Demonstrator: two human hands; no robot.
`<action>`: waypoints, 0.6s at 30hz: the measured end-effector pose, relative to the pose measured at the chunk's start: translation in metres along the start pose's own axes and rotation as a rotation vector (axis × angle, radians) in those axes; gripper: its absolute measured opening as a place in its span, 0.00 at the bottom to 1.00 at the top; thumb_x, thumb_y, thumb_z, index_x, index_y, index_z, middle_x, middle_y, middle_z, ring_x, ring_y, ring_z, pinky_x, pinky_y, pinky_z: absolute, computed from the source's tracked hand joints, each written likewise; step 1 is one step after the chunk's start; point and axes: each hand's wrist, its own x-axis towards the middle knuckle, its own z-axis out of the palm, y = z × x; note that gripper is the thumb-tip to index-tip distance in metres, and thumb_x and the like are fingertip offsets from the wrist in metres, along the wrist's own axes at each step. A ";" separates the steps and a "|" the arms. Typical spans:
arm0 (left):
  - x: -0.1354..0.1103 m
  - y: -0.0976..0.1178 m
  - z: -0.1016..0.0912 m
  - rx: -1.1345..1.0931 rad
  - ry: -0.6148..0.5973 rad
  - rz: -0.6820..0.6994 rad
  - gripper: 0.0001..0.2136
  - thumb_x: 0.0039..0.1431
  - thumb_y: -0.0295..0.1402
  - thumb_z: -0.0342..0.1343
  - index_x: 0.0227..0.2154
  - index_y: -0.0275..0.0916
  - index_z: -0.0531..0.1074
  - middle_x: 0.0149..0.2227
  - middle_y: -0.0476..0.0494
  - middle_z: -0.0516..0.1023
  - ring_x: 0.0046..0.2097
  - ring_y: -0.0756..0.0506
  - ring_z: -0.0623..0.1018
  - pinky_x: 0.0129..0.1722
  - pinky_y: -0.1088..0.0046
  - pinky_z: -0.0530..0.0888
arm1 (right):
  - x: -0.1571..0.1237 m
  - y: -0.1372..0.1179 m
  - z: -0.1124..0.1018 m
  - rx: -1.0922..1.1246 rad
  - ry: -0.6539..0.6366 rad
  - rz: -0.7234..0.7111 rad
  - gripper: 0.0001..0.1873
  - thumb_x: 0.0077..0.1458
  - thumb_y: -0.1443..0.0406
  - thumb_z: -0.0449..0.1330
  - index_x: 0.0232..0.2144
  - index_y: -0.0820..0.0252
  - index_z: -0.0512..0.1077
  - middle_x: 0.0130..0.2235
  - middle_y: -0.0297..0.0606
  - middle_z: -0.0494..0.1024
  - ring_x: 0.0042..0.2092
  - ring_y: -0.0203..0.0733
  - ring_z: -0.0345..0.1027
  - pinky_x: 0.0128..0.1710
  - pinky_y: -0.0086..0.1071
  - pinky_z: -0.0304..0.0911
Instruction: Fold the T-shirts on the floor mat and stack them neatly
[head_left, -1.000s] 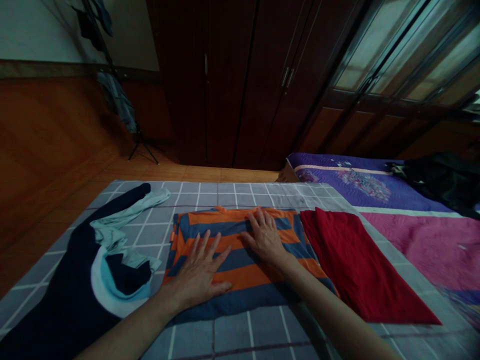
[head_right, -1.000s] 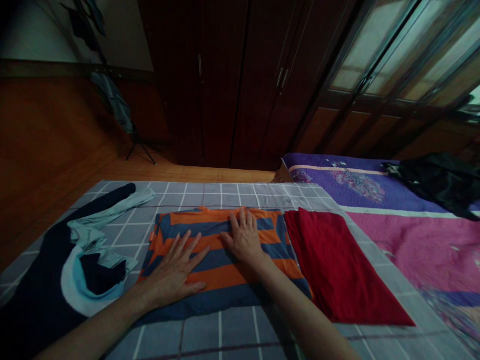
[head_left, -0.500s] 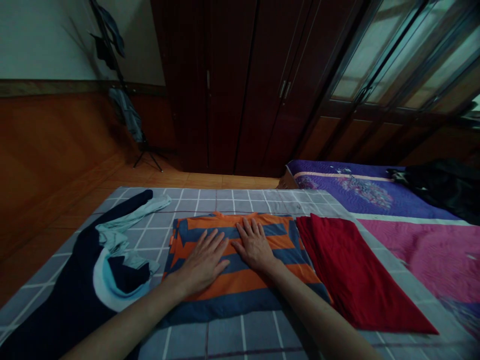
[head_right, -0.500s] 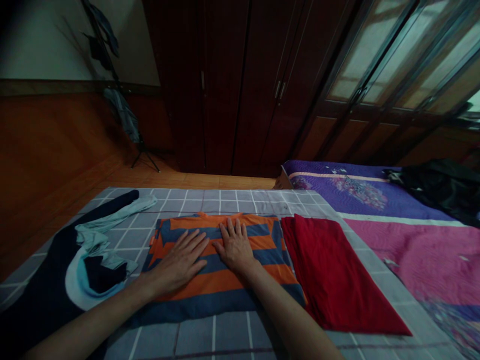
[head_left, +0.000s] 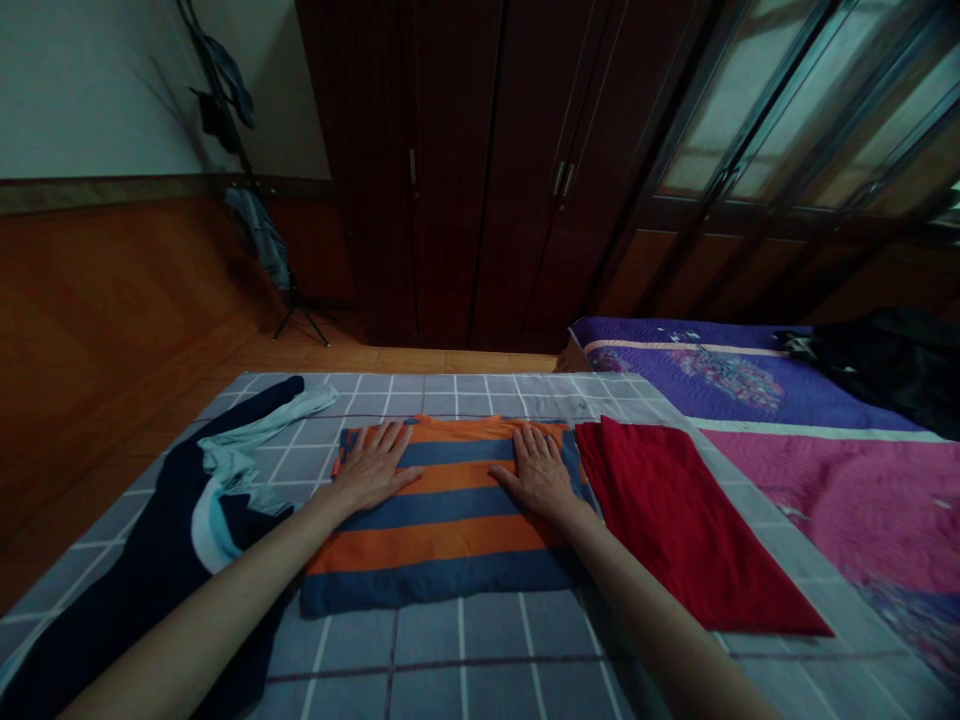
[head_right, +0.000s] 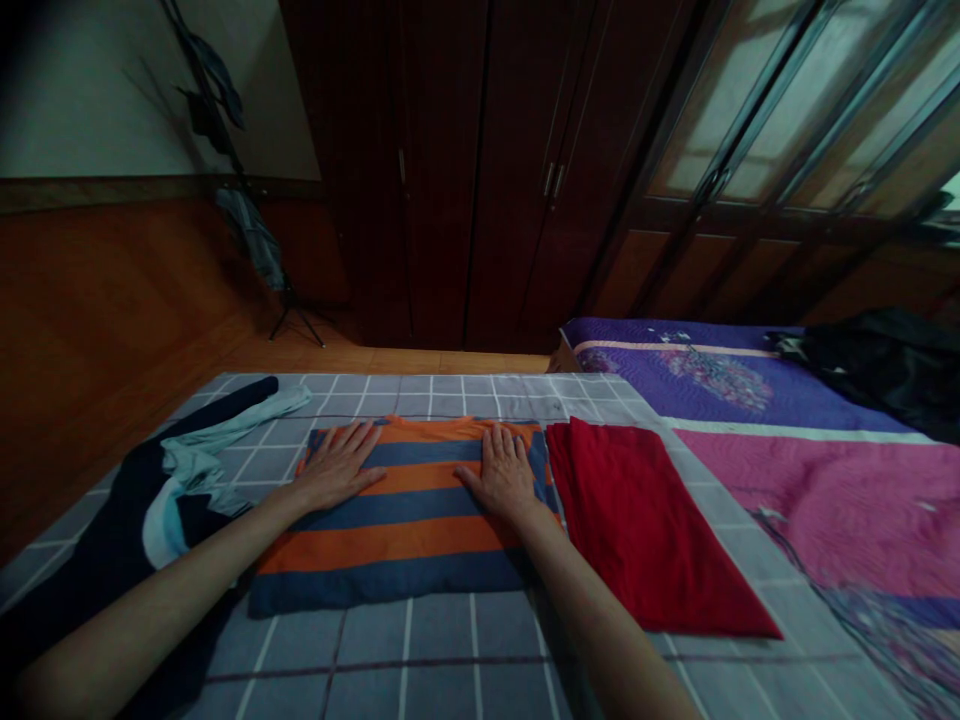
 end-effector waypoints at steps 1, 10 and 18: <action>-0.004 0.005 0.000 -0.004 0.001 0.044 0.35 0.61 0.56 0.36 0.65 0.40 0.46 0.67 0.38 0.45 0.67 0.36 0.43 0.62 0.48 0.40 | -0.003 -0.007 -0.001 0.023 0.003 -0.056 0.42 0.59 0.44 0.44 0.63 0.71 0.52 0.65 0.53 0.50 0.66 0.56 0.40 0.62 0.50 0.39; -0.034 0.023 -0.005 -0.028 0.034 0.087 0.31 0.63 0.52 0.40 0.64 0.41 0.51 0.66 0.39 0.50 0.67 0.38 0.48 0.63 0.49 0.42 | -0.022 -0.007 0.000 0.053 0.039 -0.110 0.38 0.60 0.46 0.46 0.61 0.69 0.57 0.64 0.54 0.54 0.65 0.59 0.44 0.61 0.55 0.42; -0.050 0.076 -0.003 -0.064 -0.034 0.239 0.31 0.65 0.48 0.40 0.65 0.34 0.46 0.67 0.38 0.44 0.68 0.43 0.44 0.65 0.61 0.42 | -0.054 -0.059 0.008 0.172 0.090 -0.520 0.43 0.58 0.44 0.46 0.63 0.72 0.51 0.65 0.54 0.51 0.66 0.54 0.39 0.62 0.49 0.44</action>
